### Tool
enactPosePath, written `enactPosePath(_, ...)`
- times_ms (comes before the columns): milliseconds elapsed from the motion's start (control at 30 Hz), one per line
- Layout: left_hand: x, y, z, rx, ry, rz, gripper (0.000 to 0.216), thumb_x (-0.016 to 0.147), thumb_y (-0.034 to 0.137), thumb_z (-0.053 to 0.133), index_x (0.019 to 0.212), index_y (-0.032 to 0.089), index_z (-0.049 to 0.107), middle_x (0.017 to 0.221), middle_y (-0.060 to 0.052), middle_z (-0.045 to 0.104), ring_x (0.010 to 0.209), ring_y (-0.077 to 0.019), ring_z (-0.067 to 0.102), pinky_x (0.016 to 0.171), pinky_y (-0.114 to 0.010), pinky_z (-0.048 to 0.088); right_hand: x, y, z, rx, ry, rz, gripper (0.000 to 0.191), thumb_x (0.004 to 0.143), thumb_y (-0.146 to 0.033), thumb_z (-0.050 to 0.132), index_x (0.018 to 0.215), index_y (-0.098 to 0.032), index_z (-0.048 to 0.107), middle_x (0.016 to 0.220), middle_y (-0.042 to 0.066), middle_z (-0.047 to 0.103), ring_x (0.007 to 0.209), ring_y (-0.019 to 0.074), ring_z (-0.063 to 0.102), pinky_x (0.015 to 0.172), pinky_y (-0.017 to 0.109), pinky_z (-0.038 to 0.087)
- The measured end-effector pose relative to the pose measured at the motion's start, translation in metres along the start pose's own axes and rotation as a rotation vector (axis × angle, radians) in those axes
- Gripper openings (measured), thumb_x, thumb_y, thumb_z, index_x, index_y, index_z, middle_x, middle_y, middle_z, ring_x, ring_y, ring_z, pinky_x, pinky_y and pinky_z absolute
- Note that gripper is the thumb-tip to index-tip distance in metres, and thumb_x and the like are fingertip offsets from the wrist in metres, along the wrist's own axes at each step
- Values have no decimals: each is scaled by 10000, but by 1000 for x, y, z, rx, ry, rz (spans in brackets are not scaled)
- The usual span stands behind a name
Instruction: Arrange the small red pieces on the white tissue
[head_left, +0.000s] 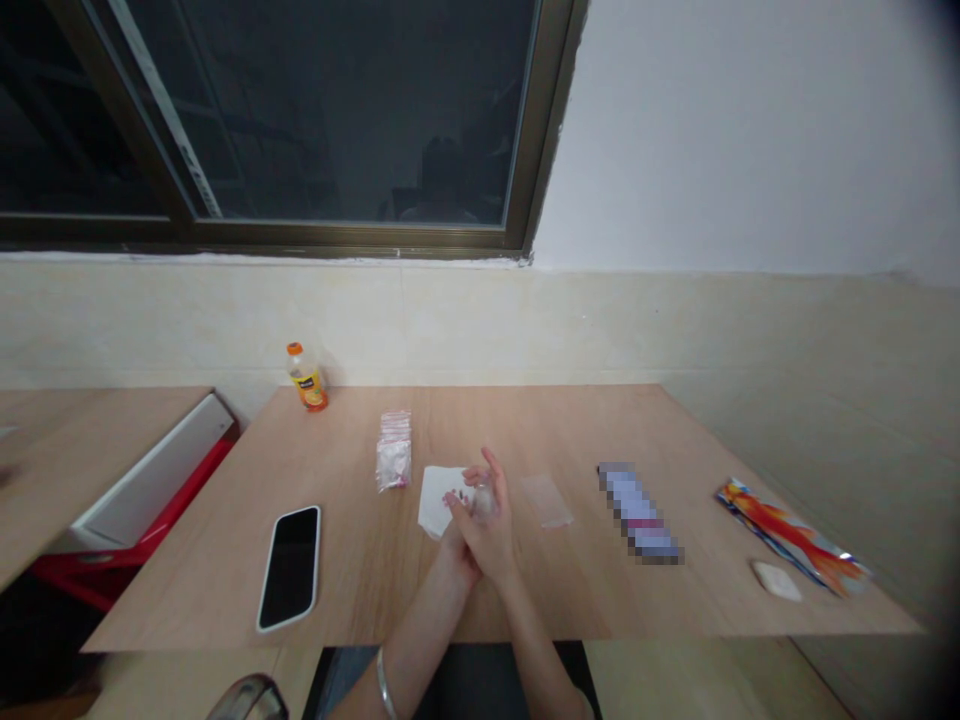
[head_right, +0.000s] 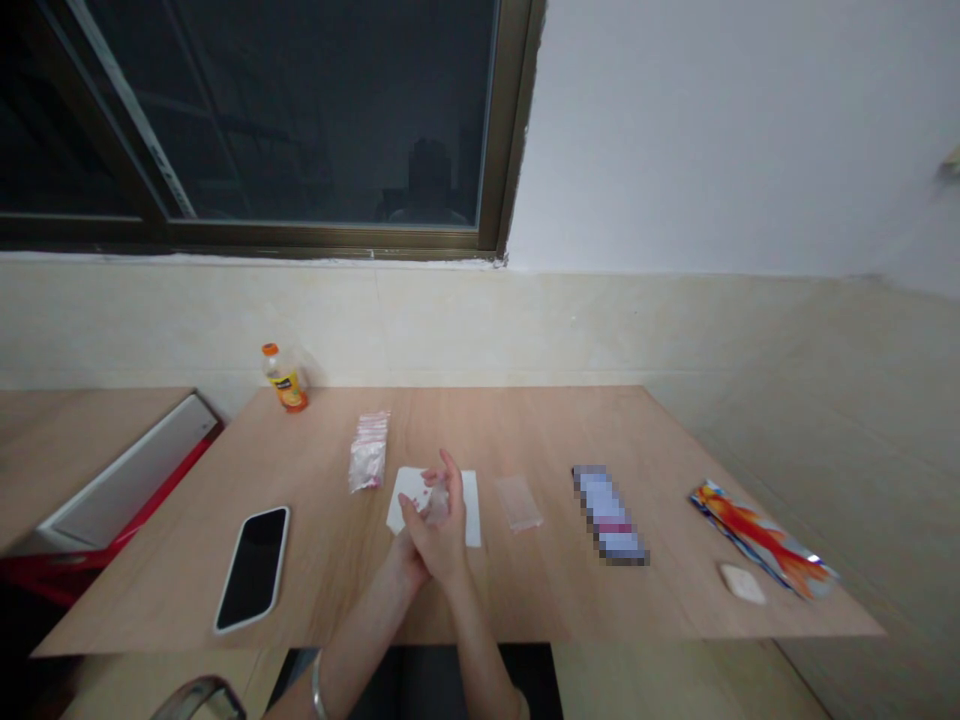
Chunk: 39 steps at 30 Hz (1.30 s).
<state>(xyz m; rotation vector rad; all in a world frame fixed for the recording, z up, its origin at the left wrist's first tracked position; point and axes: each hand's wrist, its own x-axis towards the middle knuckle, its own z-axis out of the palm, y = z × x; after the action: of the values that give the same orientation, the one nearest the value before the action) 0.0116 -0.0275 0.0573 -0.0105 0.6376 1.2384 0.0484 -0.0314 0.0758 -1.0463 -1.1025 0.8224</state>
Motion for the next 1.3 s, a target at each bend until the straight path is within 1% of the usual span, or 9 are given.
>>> enactPosePath(133,2,-1,2,35,46,75,98,754,217,684,782,146,622,692,-23,615,779,-172,657,705,-205,539,0,-8,-1,6,-36,10,706,714,-269,691,1346,-242,378,960,25,561,878,175,576,800,337,520)
enactPosePath(267,2,-2,2,28,73,132,38,755,102,646,741,124,618,678,-11,625,656,-120,634,671,-175,528,1,-14,1,25,-32,20,659,737,-262,667,1338,-239,399,920,20,592,865,176,597,801,339,528)
enactPosePath(433,5,-1,-1,5,132,179,135,741,-12,582,759,113,630,718,-20,665,615,-111,630,615,-164,517,3,-14,0,83,-92,56,571,803,-277,596,1338,-247,397,936,33,650,886,184,631,830,356,530)
enactPosePath(533,9,-1,-1,-29,165,196,179,769,-17,544,819,131,631,726,-3,669,614,-91,633,615,-143,513,3,-12,0,106,-109,85,563,828,-298,569,1355,-259,375,989,44,662,906,190,639,818,361,538)
enactPosePath(733,11,3,1,-79,156,154,149,807,41,514,801,126,636,694,-16,677,625,-106,654,633,-160,527,7,-15,-3,88,-116,99,485,807,-346,598,1271,-244,502,1006,59,679,877,189,648,730,306,552)
enactPosePath(867,9,4,1,-88,158,109,128,796,95,559,681,122,609,548,1,628,494,-103,618,521,-166,503,14,-17,-6,141,-61,156,502,785,-391,623,1239,-204,517,917,48,688,719,152,651,598,246,533)
enactPosePath(933,6,5,3,-96,151,101,120,807,121,569,694,128,609,557,3,637,492,-99,620,497,-160,492,18,-17,-8,185,-25,186,541,773,-412,634,1244,-183,501,859,41,691,674,149,651,565,241,526)
enactPosePath(1067,-1,4,12,-96,104,112,73,803,87,585,815,144,629,728,-13,702,599,-95,661,588,-160,524,22,-20,-10,240,33,216,576,734,-422,671,1225,-165,516,811,51,709,769,197,675,660,302,550)
enactPosePath(1300,-5,6,17,-72,81,129,169,744,-19,590,722,147,612,651,26,661,558,-66,626,569,-135,493,24,-23,-16,217,30,173,544,744,-423,660,1211,-176,531,805,55,726,787,201,682,690,313,546)
